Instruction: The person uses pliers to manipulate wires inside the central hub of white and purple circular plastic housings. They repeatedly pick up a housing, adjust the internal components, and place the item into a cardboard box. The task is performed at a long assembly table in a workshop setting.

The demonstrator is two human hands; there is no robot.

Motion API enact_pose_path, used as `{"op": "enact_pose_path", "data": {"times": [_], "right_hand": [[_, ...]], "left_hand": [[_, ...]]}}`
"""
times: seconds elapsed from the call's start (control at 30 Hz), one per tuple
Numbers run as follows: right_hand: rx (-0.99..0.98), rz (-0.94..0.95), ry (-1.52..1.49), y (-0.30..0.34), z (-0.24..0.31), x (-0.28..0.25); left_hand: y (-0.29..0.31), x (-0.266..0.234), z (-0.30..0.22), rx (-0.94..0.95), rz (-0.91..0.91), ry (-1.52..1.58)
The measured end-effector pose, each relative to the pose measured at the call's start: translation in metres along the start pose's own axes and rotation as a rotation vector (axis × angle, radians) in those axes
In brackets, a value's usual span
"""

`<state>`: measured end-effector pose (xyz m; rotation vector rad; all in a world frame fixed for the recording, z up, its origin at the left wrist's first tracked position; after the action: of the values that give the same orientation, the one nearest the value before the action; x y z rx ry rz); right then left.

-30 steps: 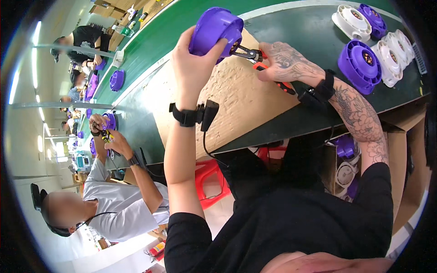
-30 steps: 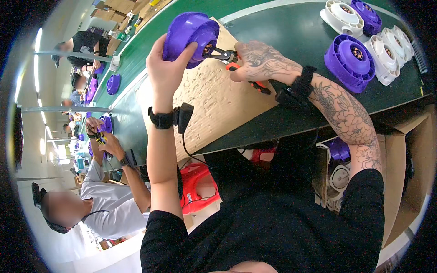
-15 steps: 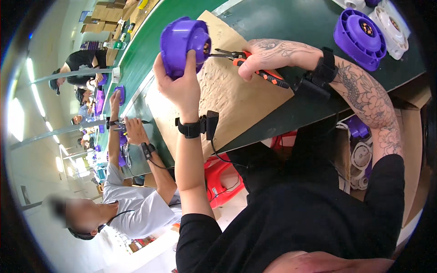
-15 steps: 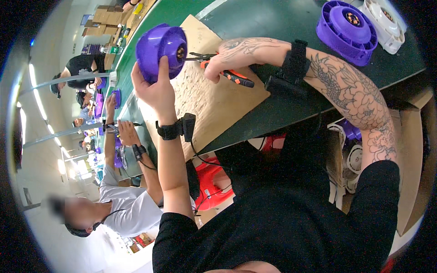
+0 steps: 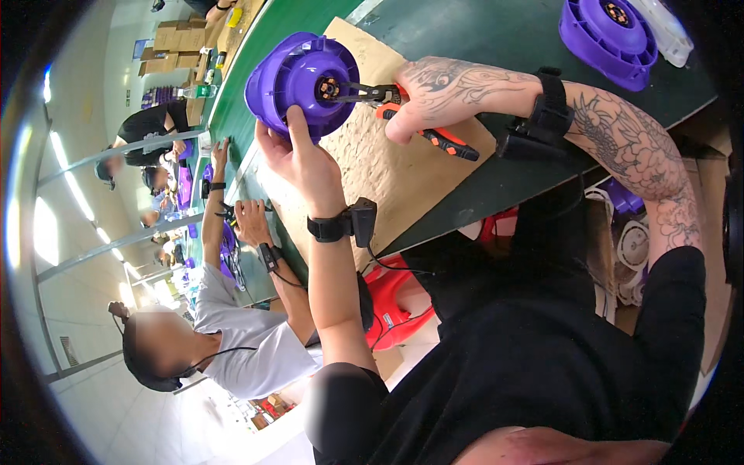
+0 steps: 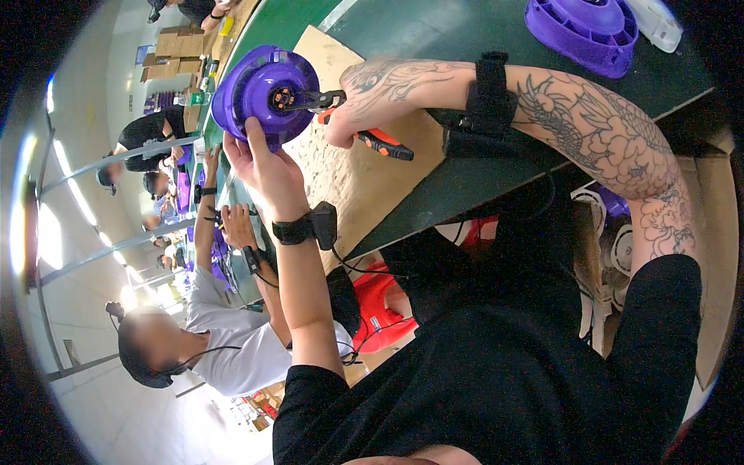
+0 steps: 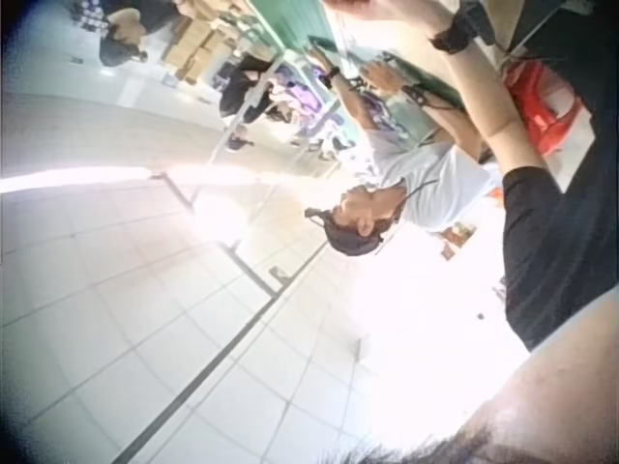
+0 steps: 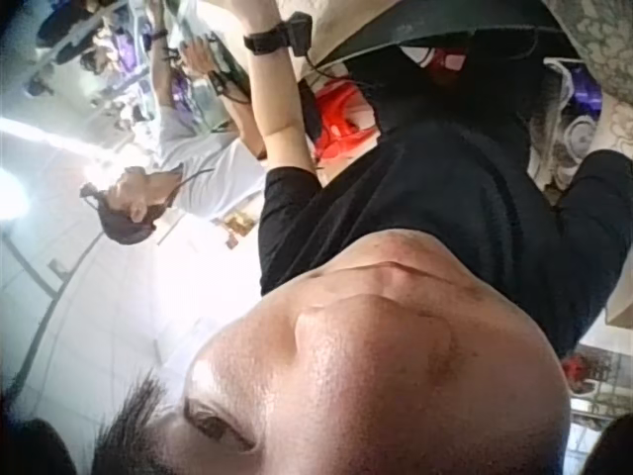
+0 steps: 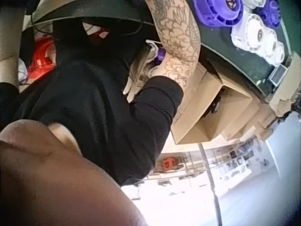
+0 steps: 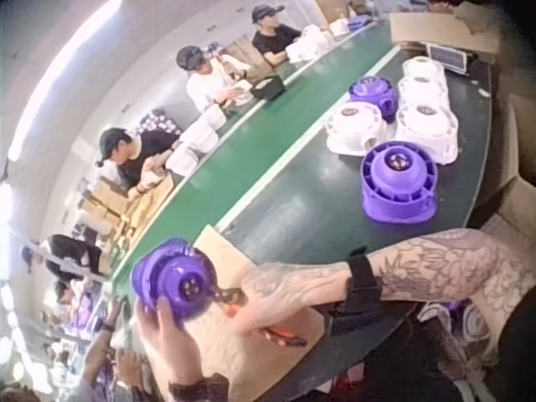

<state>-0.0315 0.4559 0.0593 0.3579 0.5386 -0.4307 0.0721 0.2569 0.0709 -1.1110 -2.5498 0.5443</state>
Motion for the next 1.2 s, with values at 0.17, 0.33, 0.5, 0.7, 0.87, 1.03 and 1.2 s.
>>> {"op": "enact_pose_path", "data": {"times": [0.17, 0.33, 0.5, 0.7, 0.87, 1.03, 1.2], "right_hand": [[-0.002, -0.030, -0.016, -0.004, -0.002, 0.002], [-0.004, -0.080, 0.012, 0.002, -0.004, 0.000], [-0.047, -0.146, 0.071, 0.000, -0.009, -0.002], [-0.026, -0.101, 0.044, -0.003, -0.009, -0.003], [-0.097, -0.362, 0.219, 0.002, -0.009, -0.009], [-0.138, -0.399, 0.320, -0.008, -0.026, -0.006], [-0.180, -0.290, 0.248, -0.008, -0.030, -0.007]], "left_hand": [[0.008, 0.008, 0.006, 0.130, 0.037, -0.108], [0.011, 0.010, 0.015, 0.161, 0.057, -0.131], [0.008, 0.012, 0.017, 0.189, 0.085, -0.177], [0.006, 0.014, 0.012, 0.168, 0.090, -0.250], [-0.017, 0.019, 0.002, 0.018, 0.203, -0.427], [-0.013, 0.028, 0.006, -0.027, 0.238, -0.436], [-0.007, 0.024, 0.017, 0.027, 0.220, -0.375]]}}
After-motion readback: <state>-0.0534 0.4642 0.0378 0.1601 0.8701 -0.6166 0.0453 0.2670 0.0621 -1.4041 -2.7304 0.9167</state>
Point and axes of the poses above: each hand's wrist, its own y-axis away from the middle knuckle, its own x-axis out of the palm, z = x × y, the point moved 4 cm from there along -y, towards the middle knuckle, and after that the axes turned 2 degrees about y, right-handed, at the moved point
